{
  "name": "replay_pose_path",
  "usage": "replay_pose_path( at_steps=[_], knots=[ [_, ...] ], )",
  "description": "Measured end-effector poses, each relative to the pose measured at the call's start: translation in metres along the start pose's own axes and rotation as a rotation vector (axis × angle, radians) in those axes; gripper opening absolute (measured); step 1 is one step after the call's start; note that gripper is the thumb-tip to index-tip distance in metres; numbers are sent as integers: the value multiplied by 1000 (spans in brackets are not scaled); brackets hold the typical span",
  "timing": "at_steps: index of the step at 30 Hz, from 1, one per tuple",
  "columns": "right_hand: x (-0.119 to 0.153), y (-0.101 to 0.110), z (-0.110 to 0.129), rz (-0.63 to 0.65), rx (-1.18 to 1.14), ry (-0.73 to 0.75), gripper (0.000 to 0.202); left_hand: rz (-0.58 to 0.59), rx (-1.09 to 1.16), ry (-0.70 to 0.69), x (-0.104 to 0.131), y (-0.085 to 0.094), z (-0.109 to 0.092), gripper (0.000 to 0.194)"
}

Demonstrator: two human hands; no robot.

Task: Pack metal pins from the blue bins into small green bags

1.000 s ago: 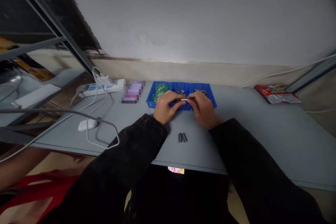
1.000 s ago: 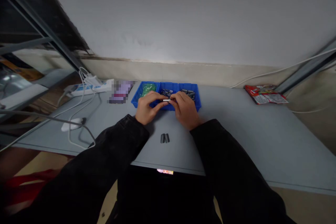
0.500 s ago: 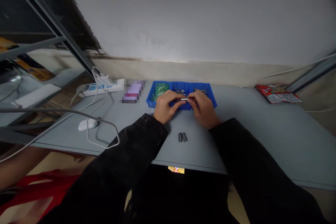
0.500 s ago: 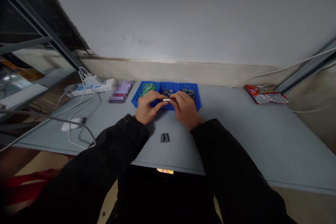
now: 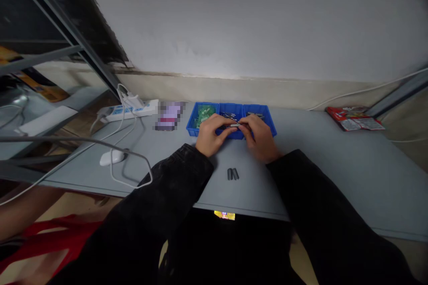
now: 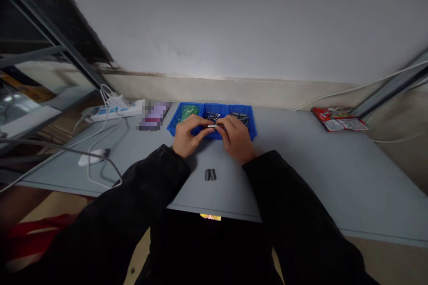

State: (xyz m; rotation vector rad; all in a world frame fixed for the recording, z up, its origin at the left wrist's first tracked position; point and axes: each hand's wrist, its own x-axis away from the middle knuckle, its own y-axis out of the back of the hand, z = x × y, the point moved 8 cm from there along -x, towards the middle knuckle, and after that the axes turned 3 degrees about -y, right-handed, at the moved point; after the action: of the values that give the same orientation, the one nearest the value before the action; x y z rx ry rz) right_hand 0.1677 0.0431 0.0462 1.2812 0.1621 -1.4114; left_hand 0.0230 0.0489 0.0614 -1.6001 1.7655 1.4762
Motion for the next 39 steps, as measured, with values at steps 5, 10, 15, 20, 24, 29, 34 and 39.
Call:
replay_pose_path(
  at_steps=[5,10,15,20,24,29,34,39],
  knots=[
    [0,0,0,-5,4,4,16,2,-2,10,0,0,1,10],
    [0,0,0,5,-1,-7,17,-13,13,-17,0,0,0,10],
    [0,1,1,2,-11,-15,16,-3,3,-6,0,-1,1,11],
    [0,1,1,-3,-9,-4,15,-14,13,-9,0,0,1,11],
    [1,0,0,-7,5,3,16,-9,20,-13,0,0,1,12],
    [0,1,1,-15,4,14,15,-13,10,-17,0,0,0,13],
    [0,1,1,-5,-1,9,16,-9,3,-11,0,0,0,12],
    [0,1,1,1,5,-6,16,-16,5,-18,0,0,-1,12]
  ],
)
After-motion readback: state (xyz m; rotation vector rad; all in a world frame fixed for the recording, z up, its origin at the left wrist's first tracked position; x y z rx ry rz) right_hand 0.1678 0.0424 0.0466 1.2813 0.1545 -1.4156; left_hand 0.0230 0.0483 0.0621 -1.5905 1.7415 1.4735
